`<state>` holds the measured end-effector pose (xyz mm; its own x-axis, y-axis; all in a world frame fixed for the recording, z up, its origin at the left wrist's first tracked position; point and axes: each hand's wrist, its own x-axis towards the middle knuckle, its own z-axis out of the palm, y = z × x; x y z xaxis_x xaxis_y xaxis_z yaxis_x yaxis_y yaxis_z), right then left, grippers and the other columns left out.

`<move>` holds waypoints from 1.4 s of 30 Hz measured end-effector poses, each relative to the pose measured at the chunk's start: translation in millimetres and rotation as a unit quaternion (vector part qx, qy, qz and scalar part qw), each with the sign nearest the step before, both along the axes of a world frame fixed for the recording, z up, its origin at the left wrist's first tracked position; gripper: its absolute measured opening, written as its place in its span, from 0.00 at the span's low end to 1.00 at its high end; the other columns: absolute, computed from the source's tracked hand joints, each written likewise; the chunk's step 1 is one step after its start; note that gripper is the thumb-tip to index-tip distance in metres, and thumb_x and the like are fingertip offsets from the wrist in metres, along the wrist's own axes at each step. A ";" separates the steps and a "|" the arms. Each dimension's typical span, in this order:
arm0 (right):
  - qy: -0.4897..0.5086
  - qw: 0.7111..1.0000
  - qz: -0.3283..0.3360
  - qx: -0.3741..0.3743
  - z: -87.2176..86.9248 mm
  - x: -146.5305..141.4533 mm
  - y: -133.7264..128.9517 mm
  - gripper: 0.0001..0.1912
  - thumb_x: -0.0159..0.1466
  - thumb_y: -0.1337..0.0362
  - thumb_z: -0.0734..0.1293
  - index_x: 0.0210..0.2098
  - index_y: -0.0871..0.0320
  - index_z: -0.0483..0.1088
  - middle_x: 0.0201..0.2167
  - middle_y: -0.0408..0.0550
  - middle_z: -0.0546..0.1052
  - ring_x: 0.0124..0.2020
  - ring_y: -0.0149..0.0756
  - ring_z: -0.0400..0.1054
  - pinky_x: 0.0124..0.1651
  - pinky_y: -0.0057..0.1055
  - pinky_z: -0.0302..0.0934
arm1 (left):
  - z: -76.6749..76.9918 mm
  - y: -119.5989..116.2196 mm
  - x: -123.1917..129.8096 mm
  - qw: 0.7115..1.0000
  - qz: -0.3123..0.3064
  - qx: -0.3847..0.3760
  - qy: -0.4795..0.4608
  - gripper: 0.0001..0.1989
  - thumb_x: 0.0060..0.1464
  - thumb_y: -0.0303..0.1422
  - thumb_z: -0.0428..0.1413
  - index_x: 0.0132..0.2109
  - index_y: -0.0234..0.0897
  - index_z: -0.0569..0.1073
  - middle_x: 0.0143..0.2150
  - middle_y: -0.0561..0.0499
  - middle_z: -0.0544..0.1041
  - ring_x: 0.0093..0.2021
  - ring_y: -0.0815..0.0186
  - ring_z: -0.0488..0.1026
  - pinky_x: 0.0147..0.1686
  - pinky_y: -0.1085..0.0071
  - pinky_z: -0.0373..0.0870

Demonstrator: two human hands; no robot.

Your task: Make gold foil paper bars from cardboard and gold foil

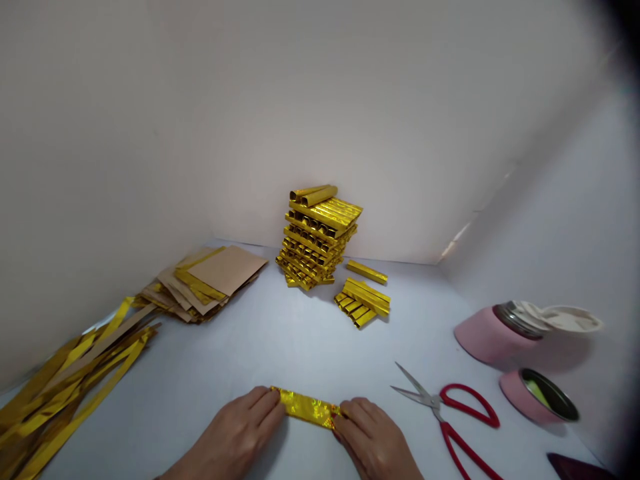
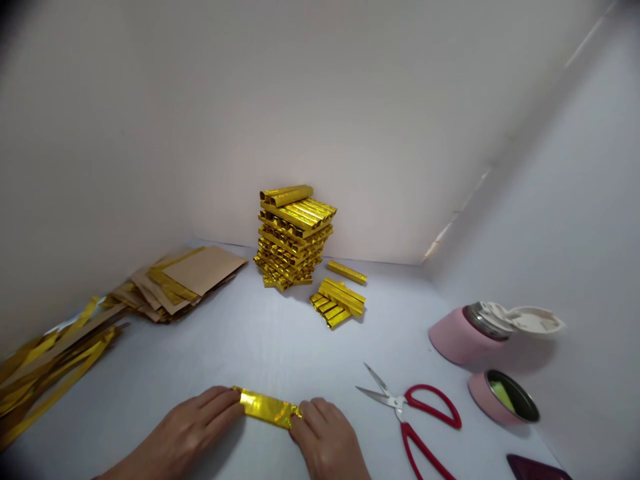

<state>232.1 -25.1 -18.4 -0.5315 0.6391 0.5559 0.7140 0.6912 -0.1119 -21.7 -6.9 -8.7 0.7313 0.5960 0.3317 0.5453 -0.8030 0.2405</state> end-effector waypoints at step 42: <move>-0.226 0.970 -0.027 0.081 -19.2 5.7 -15.8 0.30 0.68 0.47 0.52 0.52 0.64 0.68 0.51 0.50 0.75 0.49 0.38 0.70 0.42 0.31 0.65 | -18.9 -10.1 4.8 0.980 -0.008 0.173 0.100 0.18 0.59 0.33 0.52 0.55 0.31 0.70 0.55 0.45 0.74 0.53 0.57 0.71 0.47 0.67 0.74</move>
